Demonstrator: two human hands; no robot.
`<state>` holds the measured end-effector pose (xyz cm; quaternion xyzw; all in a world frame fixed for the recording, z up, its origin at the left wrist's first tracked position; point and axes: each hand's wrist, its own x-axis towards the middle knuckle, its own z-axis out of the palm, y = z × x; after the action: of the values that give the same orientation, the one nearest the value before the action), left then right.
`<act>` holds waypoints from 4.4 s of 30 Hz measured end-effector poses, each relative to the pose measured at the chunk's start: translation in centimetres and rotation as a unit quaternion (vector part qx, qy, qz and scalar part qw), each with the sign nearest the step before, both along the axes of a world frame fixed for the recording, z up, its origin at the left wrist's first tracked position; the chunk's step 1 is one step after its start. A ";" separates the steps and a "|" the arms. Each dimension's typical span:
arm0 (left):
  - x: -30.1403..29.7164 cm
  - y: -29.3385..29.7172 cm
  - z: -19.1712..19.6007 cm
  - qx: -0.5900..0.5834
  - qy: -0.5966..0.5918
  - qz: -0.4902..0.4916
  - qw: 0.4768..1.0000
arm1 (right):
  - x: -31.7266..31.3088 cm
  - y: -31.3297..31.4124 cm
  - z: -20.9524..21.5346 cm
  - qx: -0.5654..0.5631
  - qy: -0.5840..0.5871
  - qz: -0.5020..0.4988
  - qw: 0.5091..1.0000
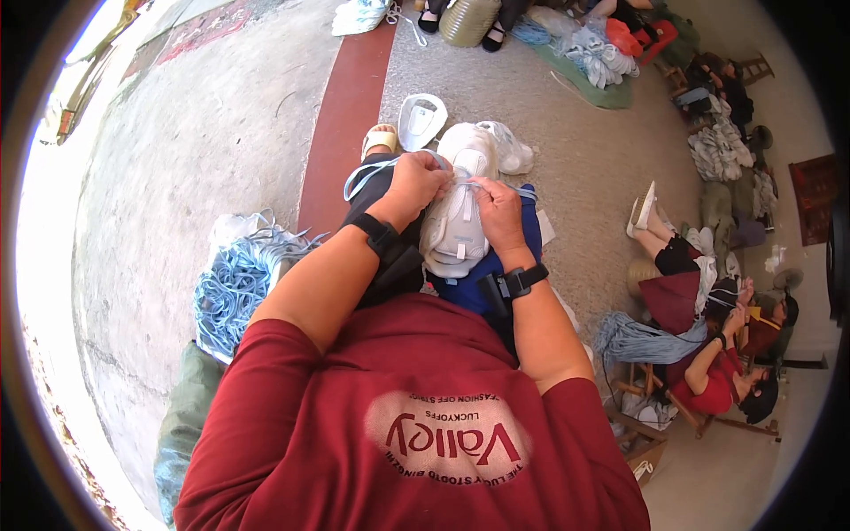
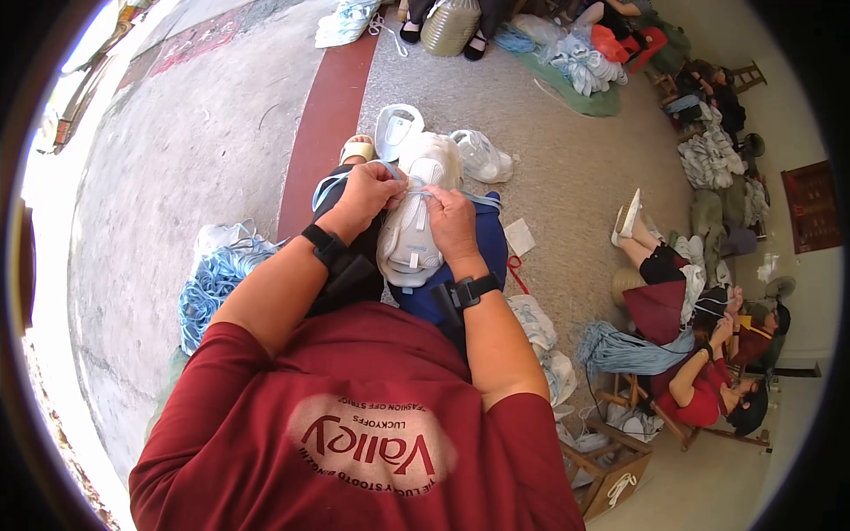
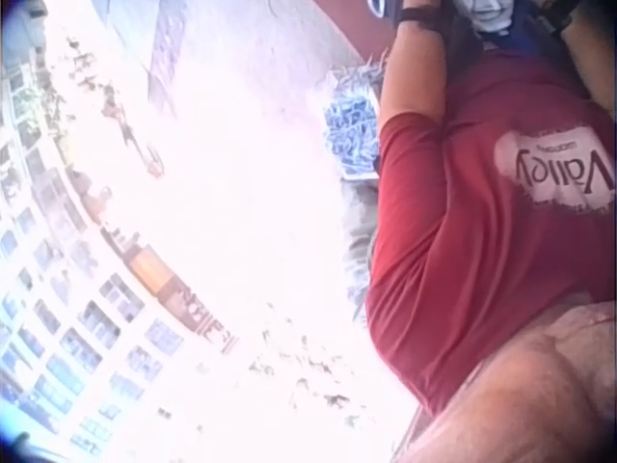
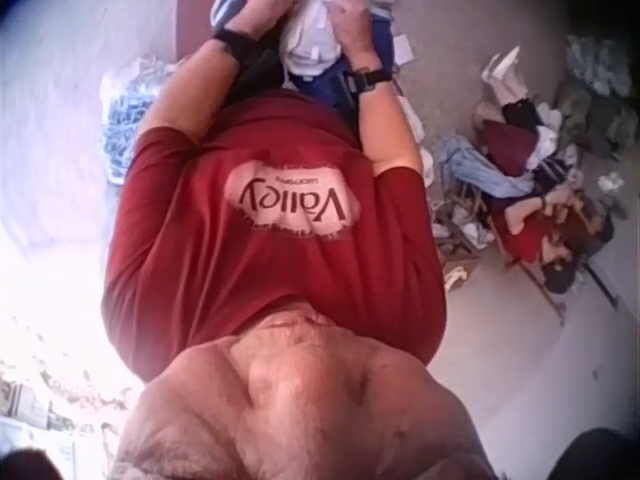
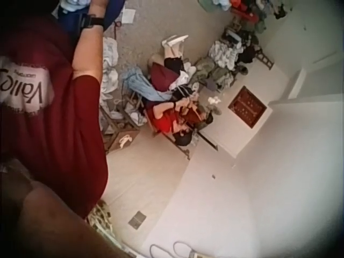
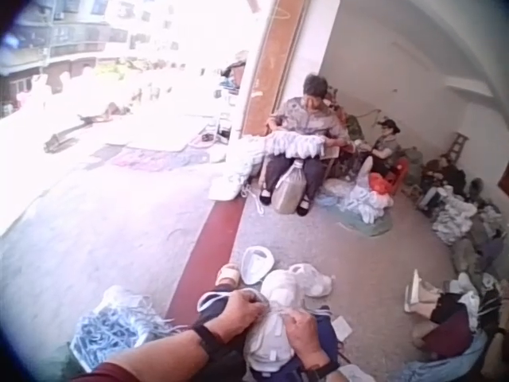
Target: Lacing a pair of white sneakers while sitting in a workshop.
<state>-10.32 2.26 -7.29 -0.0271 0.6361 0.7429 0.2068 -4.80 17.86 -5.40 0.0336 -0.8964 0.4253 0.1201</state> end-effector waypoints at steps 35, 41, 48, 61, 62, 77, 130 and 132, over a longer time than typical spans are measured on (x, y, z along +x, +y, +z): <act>2.0 0.7 2.7 -0.448 0.417 -0.202 0.765 | -1.6 -1.6 1.4 0.178 -0.070 0.033 0.981; -0.4 -0.4 1.4 -0.341 0.318 -0.147 0.872 | -0.9 -2.3 2.2 0.283 -0.082 0.018 0.955; -0.4 -1.1 -1.0 -0.174 0.273 -0.136 0.936 | -0.7 -2.6 2.0 0.312 -0.069 0.009 0.948; 0.1 -1.2 -0.1 -0.205 0.279 -0.124 0.930 | -0.1 -3.3 0.5 0.227 -0.003 -0.060 0.972; 0.2 -1.1 -0.2 -0.204 0.290 -0.122 0.927 | -0.2 -3.5 0.4 0.241 -0.016 -0.071 0.968; 0.5 -0.6 -0.2 -0.258 0.289 -0.078 0.919 | 4.5 -0.9 6.5 0.115 -0.147 0.031 0.982; 10.6 -5.4 18.0 0.116 0.225 -0.335 0.908 | 9.3 -4.7 13.1 -0.552 -0.163 0.330 0.748; 10.2 -5.6 17.5 0.111 0.246 -0.348 0.898 | 9.3 -4.9 13.0 -0.558 -0.184 0.316 0.745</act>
<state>-0.16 -3.36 10.19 0.4029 0.5486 0.6725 0.2906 4.46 12.99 7.59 0.1626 -0.4416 0.8613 -0.1914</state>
